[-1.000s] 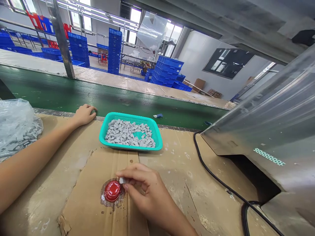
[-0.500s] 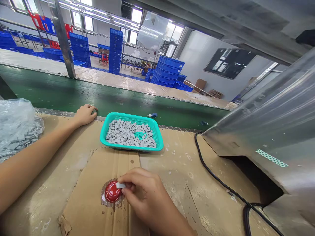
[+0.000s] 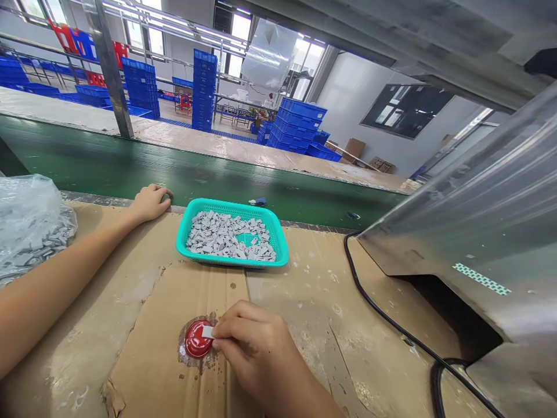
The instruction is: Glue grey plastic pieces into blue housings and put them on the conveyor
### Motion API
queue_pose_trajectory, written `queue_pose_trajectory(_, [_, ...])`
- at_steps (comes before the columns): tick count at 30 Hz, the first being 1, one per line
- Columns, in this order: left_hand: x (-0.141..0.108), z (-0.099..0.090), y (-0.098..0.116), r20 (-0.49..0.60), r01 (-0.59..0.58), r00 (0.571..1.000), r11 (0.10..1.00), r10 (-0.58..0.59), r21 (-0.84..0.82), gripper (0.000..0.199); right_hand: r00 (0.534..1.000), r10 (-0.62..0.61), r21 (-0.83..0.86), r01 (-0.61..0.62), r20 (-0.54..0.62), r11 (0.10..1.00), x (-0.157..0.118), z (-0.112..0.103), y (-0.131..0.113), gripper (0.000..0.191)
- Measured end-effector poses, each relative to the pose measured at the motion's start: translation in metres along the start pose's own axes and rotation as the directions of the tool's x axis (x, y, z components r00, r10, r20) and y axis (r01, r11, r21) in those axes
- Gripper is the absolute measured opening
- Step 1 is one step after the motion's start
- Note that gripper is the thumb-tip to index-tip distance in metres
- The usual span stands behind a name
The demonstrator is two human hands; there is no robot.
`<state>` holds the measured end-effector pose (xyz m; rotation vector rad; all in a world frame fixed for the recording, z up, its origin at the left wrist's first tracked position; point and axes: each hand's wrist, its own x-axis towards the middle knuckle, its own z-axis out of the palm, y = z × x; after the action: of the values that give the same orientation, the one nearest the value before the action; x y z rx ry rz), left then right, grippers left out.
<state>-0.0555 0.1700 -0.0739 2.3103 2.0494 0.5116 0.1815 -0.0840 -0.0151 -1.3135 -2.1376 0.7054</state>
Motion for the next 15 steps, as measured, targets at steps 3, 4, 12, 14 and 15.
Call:
queue_pose_trajectory(3, [0.0002,0.0000,-0.0002,-0.008,-0.004,1.000,1.000,0.004,-0.006,0.040,1.000,-0.023,0.004,0.023,-0.017,1.000,-0.0006,0.0010,0.0009,0.016])
queue_pose_trajectory(4, [0.0002,0.0001,-0.0002,-0.009,-0.007,1.000,1.000,0.007,-0.008,0.040,0.999,-0.032,0.010,0.032,-0.022,0.999,-0.0009,0.0012,0.0014,0.015])
queue_pose_trajectory(12, [0.0008,0.0015,-0.0022,-0.028,-0.024,0.999,0.998,0.022,-0.062,0.040,0.998,-0.052,0.030,0.053,-0.039,0.998,-0.0019,0.0036,0.0028,0.016])
queue_pose_trajectory(14, [0.0013,-0.0024,-0.0013,-0.062,-0.041,0.998,0.989,0.033,-0.140,0.041,0.997,-0.056,0.031,0.058,-0.054,0.998,-0.0011,0.0023,0.0026,0.015])
queue_pose_trajectory(15, [0.0020,-0.0057,0.0007,-0.089,-0.049,0.996,0.980,0.032,-0.192,0.043,0.996,-0.062,0.032,0.064,-0.065,0.997,-0.0007,0.0011,0.0027,0.015])
